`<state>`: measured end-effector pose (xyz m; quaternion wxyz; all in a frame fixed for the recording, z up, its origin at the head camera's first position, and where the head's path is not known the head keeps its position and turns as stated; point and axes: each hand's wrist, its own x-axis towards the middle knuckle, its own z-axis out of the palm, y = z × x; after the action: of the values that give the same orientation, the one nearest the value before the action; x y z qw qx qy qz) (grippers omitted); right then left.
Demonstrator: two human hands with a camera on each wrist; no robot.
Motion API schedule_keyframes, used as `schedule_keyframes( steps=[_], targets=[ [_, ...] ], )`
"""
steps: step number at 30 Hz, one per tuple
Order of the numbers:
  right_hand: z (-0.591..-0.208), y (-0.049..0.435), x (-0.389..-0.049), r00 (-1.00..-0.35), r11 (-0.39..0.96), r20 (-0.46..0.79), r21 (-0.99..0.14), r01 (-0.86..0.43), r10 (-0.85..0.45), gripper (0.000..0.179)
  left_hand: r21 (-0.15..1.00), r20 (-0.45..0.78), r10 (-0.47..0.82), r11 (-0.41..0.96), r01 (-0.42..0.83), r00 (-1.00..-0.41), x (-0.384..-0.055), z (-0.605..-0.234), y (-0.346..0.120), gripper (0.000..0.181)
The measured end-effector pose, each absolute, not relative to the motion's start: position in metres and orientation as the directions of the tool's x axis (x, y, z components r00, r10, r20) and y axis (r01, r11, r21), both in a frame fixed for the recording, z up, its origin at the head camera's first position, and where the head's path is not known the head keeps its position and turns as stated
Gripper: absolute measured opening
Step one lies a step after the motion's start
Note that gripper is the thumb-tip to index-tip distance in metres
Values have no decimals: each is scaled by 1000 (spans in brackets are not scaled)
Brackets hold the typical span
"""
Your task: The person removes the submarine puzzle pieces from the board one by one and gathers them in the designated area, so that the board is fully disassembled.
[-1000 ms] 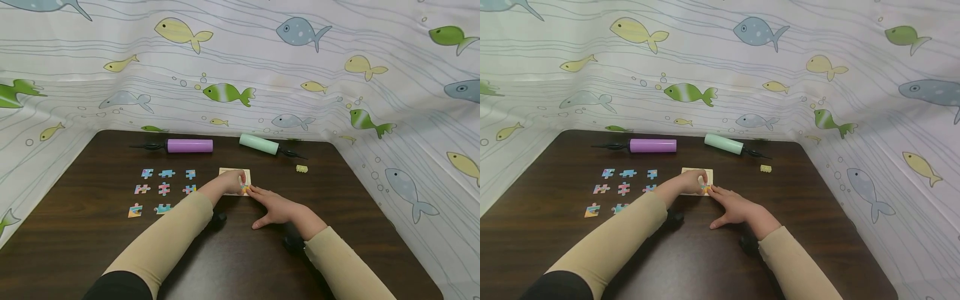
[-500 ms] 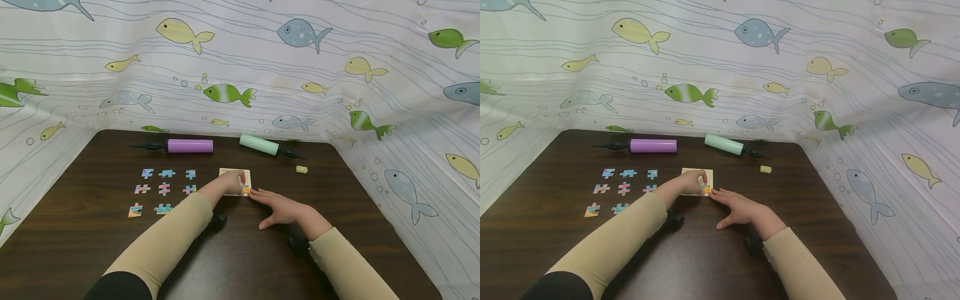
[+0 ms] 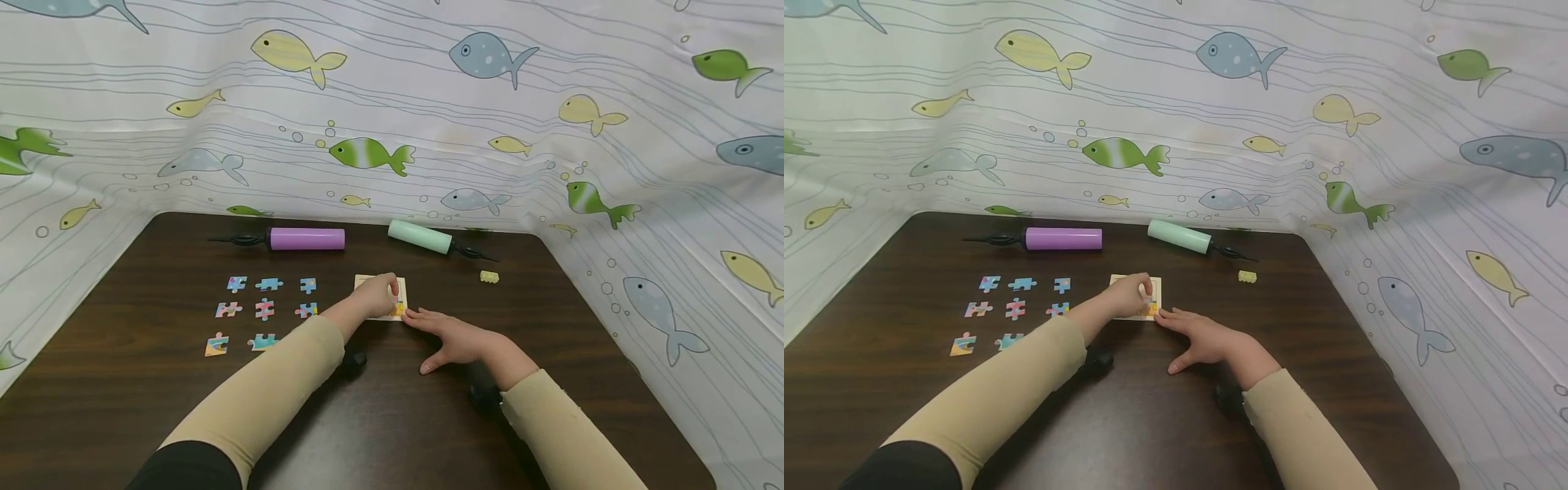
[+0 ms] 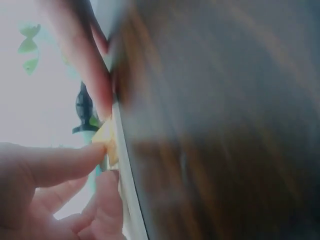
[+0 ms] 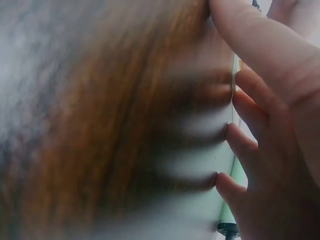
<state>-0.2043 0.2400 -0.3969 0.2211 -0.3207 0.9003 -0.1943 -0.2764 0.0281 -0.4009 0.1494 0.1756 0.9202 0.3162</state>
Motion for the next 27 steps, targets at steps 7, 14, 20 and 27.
schedule_keyframes(
  steps=[7, 14, 20, 27],
  targets=[
    [-398, 239, -206, -695, 716, -273, -497, -491, -666, 98, 693, -98, 363, 693, 199, -927, -276, -396, 22, 8],
    [-397, 237, -204, -707, 733, -290, -495, -465, -645, 98, 665, -117, 399, 712, 227, -909, -273, -378, -6, 5],
    [-399, 238, -204, -719, 747, -297, -486, -453, -629, 98, 626, -119, 465, 721, 297, -877, -263, -362, -40, 5],
    [-401, 239, -203, -725, 752, -296, -485, -447, -622, 100, 625, -217, 481, 737, 257, -849, -248, -355, -74, 11]
  ],
)
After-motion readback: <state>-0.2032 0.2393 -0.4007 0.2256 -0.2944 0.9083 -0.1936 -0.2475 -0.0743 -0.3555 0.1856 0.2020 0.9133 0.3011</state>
